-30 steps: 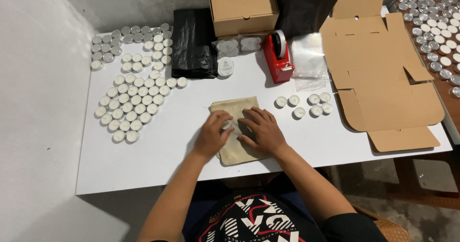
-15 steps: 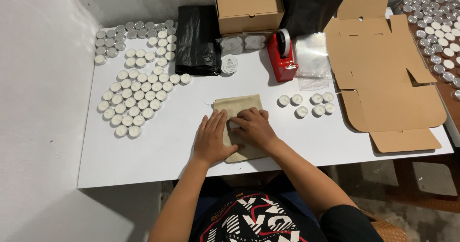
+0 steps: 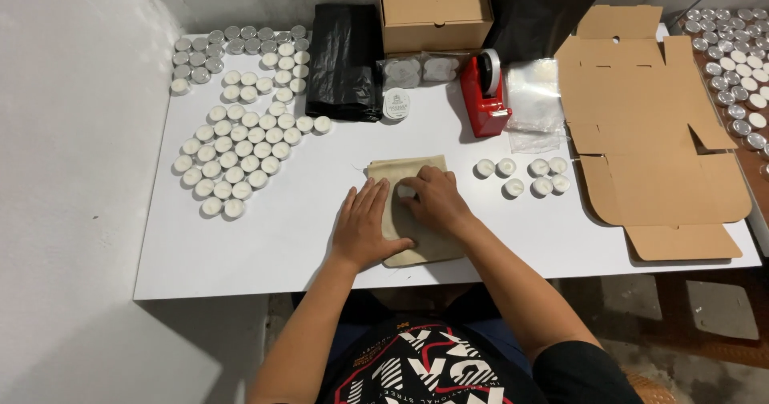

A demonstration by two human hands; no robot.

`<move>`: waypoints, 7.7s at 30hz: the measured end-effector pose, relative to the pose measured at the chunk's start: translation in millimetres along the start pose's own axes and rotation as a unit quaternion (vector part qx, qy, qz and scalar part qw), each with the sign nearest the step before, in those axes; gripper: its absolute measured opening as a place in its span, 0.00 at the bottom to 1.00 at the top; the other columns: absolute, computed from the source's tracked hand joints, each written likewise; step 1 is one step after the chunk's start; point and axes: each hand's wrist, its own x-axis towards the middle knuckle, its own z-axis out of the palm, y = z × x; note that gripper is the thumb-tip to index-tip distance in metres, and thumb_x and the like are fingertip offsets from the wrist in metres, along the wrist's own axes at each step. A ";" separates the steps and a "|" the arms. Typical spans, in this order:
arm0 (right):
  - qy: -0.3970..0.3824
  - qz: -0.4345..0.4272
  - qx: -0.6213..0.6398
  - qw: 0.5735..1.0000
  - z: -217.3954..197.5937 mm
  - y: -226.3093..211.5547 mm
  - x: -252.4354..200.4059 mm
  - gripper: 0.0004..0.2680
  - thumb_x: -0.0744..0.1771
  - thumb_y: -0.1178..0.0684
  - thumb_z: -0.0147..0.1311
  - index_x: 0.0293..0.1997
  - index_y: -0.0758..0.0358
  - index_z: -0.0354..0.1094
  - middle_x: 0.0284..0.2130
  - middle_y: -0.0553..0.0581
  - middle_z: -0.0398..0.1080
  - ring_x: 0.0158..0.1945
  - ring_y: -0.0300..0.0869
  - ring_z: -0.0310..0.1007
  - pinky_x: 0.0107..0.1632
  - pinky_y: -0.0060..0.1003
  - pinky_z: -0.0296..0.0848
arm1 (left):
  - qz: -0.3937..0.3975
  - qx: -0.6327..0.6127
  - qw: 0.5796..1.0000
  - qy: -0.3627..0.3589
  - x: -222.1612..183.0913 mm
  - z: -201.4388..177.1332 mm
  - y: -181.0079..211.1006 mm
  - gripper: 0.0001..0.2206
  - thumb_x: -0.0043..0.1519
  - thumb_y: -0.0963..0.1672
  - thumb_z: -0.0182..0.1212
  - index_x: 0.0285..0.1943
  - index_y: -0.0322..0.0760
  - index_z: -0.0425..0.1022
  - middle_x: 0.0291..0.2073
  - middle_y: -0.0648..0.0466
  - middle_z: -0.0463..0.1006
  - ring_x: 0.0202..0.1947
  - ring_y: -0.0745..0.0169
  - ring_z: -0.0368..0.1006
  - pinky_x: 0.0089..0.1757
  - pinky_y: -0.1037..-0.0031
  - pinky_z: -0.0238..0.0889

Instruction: Polishing small tea light candles by rubbing them against a cloth on a table.

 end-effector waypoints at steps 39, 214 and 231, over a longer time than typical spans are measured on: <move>0.002 0.008 0.012 1.000 -6.7 -7.0 -36.9 0.16 0.67 0.42 0.57 0.59 0.53 0.72 0.41 0.55 0.70 0.48 0.48 0.72 0.56 0.44 0.61 | 0.048 0.038 0.998 0.026 28.4 12.0 -37.7 0.35 0.55 0.61 0.62 0.69 0.47 0.67 0.55 0.56 0.76 0.59 0.56 0.71 0.59 0.58 0.60; 0.043 -0.242 0.147 0.958 20.1 -0.4 -3.2 0.11 0.64 0.54 0.63 0.51 0.57 0.76 0.40 0.60 0.71 0.47 0.54 0.74 0.51 0.45 0.75 | 0.002 0.024 0.996 0.089 80.9 -0.5 -56.6 0.12 0.69 0.52 0.54 0.44 0.45 0.76 0.31 0.56 0.80 0.39 0.58 0.80 0.46 0.64 0.72; 0.098 -0.172 0.148 0.969 27.1 25.0 -3.3 0.14 0.65 0.35 0.59 0.43 0.51 0.72 0.36 0.51 0.75 0.53 0.47 0.72 0.56 0.46 0.70 | 0.005 0.020 0.995 0.099 82.3 4.6 -60.0 0.11 0.69 0.51 0.56 0.44 0.45 0.77 0.30 0.56 0.80 0.38 0.59 0.80 0.45 0.65 0.72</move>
